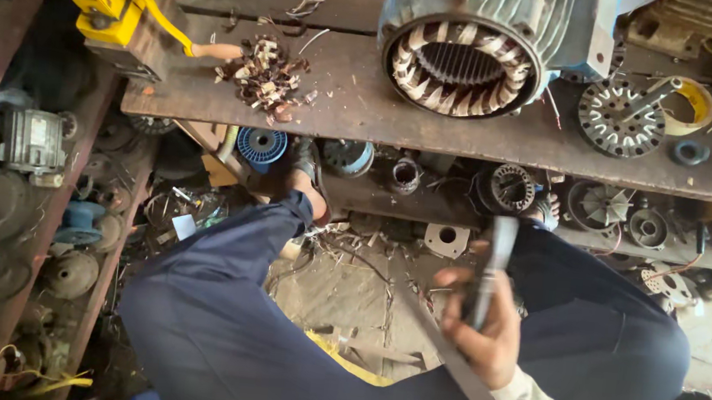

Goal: The person uses a hammer and a metal bar to repeatedly strike the stator of an electric motor, likely to loosen or remove components. The person holds the bar against the stator and strikes it with the hammer in a repetitive manner.

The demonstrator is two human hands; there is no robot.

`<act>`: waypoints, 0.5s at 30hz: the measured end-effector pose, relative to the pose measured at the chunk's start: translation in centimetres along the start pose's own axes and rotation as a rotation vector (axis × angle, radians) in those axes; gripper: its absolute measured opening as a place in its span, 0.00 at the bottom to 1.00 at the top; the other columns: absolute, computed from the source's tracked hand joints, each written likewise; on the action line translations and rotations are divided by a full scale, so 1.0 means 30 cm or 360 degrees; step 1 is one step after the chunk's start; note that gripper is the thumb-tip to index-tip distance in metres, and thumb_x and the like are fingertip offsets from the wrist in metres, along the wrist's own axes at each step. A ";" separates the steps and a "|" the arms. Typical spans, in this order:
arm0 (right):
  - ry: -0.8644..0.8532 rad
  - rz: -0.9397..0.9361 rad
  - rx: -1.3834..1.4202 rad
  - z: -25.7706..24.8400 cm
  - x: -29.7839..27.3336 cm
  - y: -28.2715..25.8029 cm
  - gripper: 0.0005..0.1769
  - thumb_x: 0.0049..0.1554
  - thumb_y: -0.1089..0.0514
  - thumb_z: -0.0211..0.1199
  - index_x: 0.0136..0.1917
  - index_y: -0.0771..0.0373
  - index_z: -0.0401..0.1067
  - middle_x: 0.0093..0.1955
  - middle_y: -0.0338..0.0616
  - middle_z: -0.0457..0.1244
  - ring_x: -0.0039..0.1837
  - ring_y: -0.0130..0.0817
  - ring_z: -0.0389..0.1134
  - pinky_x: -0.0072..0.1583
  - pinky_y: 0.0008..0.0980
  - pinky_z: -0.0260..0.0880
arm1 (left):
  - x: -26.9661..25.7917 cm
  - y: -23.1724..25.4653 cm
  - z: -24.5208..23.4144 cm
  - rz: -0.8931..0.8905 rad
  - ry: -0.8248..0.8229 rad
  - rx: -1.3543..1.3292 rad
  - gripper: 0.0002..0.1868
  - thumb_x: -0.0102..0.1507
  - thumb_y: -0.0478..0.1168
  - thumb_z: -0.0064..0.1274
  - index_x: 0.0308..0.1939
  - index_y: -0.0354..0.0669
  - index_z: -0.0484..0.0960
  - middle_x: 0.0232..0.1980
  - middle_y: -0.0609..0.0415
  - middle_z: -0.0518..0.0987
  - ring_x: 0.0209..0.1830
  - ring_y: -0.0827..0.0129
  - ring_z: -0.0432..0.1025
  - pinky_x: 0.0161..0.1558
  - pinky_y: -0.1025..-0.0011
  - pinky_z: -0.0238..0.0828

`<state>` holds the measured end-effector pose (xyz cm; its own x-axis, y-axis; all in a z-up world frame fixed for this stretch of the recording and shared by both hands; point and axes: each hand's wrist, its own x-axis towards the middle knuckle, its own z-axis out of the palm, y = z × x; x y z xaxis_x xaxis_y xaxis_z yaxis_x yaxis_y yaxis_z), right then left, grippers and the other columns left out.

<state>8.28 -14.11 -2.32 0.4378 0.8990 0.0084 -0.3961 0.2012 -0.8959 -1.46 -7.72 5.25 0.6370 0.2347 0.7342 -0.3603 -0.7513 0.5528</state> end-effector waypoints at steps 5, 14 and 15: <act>-0.0198 0.0351 0.0518 0.019 0.007 0.074 0.50 0.47 0.60 0.64 0.79 0.68 0.49 0.52 0.58 0.67 0.42 0.38 0.68 0.42 0.34 0.70 | 0.100 0.038 0.007 -0.0657 -0.0001 -0.0137 0.13 0.68 0.46 0.61 0.42 0.41 0.77 0.19 0.60 0.68 0.16 0.73 0.66 0.23 0.70 0.61; 0.0394 0.0537 0.0816 -0.063 -0.038 0.144 0.29 0.57 0.52 0.60 0.67 0.68 0.59 0.50 0.48 0.64 0.45 0.36 0.67 0.47 0.37 0.61 | 0.196 -0.131 -0.016 -0.0632 0.0319 0.0190 0.16 0.70 0.49 0.59 0.53 0.42 0.77 0.32 0.59 0.75 0.22 0.75 0.69 0.26 0.76 0.65; 0.0242 0.0538 0.0706 -0.076 -0.046 0.128 0.29 0.56 0.56 0.61 0.67 0.72 0.62 0.49 0.51 0.63 0.40 0.38 0.65 0.42 0.37 0.58 | 0.229 -0.151 -0.042 -0.0496 0.0297 0.0338 0.21 0.69 0.50 0.59 0.58 0.40 0.75 0.39 0.56 0.78 0.26 0.73 0.70 0.30 0.75 0.67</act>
<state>8.00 -15.46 -6.77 0.3261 0.8823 -0.3393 -0.8204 0.0858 -0.5653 3.70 -1.94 8.27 0.5518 0.5642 0.6142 -0.0088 -0.7325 0.6807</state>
